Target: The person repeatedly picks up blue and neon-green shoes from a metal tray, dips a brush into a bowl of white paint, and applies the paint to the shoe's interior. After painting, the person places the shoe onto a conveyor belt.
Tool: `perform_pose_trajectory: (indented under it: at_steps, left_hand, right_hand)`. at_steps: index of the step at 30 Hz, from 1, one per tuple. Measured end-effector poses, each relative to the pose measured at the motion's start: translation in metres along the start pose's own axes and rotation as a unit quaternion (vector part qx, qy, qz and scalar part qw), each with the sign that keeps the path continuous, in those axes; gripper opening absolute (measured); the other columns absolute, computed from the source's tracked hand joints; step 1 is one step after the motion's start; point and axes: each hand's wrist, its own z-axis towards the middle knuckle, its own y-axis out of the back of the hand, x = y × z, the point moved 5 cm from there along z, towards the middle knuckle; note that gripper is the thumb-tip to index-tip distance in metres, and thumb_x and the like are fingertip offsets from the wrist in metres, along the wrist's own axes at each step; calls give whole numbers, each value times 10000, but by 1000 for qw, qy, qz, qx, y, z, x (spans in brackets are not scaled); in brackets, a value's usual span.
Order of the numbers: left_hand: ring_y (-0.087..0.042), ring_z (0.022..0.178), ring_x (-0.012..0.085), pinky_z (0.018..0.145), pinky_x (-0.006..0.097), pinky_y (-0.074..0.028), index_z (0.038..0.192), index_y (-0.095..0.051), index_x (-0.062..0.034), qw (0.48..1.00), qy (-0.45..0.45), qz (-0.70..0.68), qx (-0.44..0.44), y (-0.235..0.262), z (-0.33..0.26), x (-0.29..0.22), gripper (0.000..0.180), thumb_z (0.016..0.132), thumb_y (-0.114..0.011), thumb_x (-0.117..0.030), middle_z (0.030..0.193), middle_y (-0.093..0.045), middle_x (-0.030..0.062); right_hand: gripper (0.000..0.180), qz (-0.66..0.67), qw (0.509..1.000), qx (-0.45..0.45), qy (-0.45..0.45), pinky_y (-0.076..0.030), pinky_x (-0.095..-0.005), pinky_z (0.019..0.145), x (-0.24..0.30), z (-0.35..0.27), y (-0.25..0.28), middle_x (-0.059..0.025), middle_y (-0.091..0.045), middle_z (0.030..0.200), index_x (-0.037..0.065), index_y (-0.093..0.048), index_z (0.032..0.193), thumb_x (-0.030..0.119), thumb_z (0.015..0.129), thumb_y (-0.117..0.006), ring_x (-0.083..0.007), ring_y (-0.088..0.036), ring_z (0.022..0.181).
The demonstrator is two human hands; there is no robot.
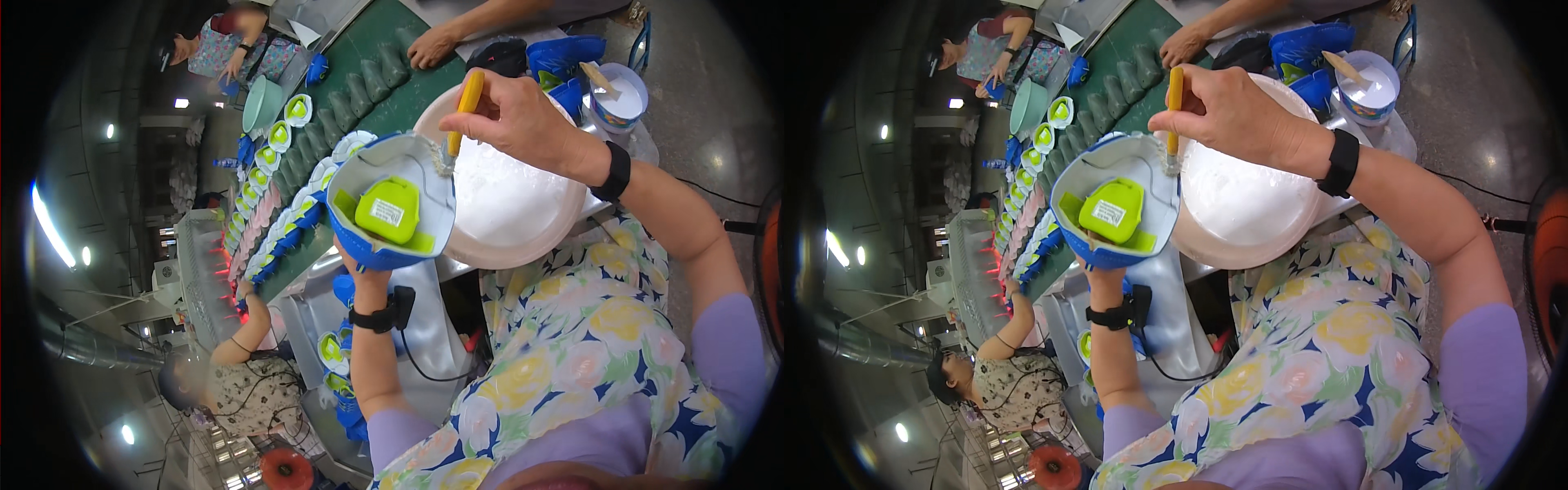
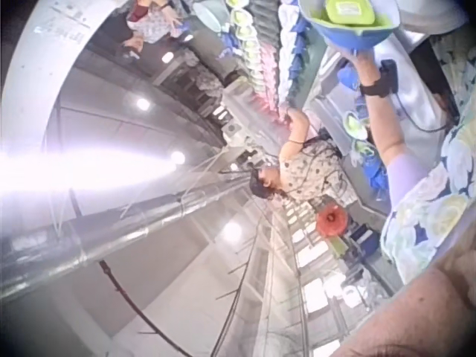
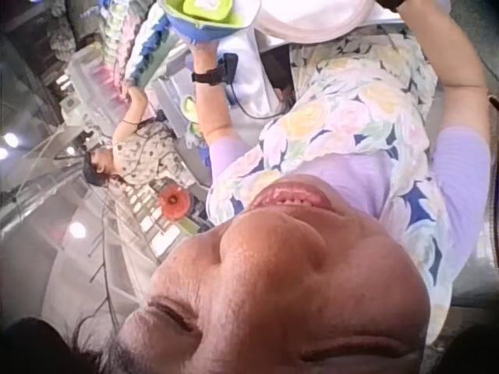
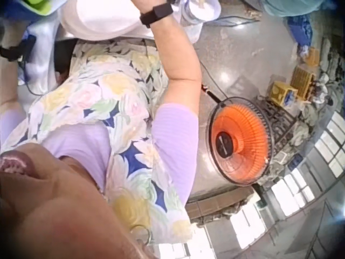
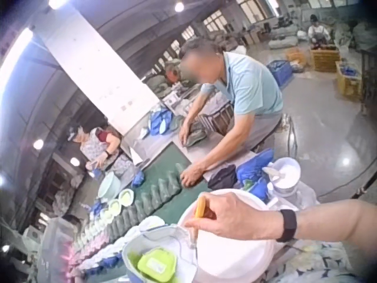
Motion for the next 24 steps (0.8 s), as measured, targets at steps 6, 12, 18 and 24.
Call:
perform_pose_trajectory:
  at_steps: [6,12,18,24]
  left_hand:
    - [-570,1188,262,1044,391,-437,1313,-532,3,975,-35,-201,-91,-20,-5,1,404,984,-518,-231,1293,-587,139]
    - [-558,1197,288,1045,400,-424,1320,-521,8,869,-377,313,-68,-52,-3,-55,466,884,-658,-81,1288,-583,155]
    - [-652,1032,249,924,362,-517,1272,-536,2,985,9,158,76,3,16,2,385,890,-588,-8,1137,-659,116]
    - [-616,1145,284,979,459,-514,1370,-473,-73,811,386,-411,154,-45,-36,32,571,954,-528,-461,1297,-595,142]
  right_hand:
    - [355,68,989,-13,-128,-506,-268,541,-7,-23,-11,-116,-663,692,-35,-622,837,305,862,-721,-164,-654,597]
    - [329,175,963,14,-206,-504,-235,516,-5,-31,-18,-107,-678,753,-37,-617,899,283,891,-693,-126,-647,592]
    - [259,203,977,18,-63,-543,-223,704,-2,-23,-2,-94,-692,869,-7,-602,1000,214,909,-702,-129,-686,790]
    - [189,141,975,53,165,-534,-305,759,22,-23,-4,-97,-687,928,54,-602,1050,171,919,-675,-224,-693,871]
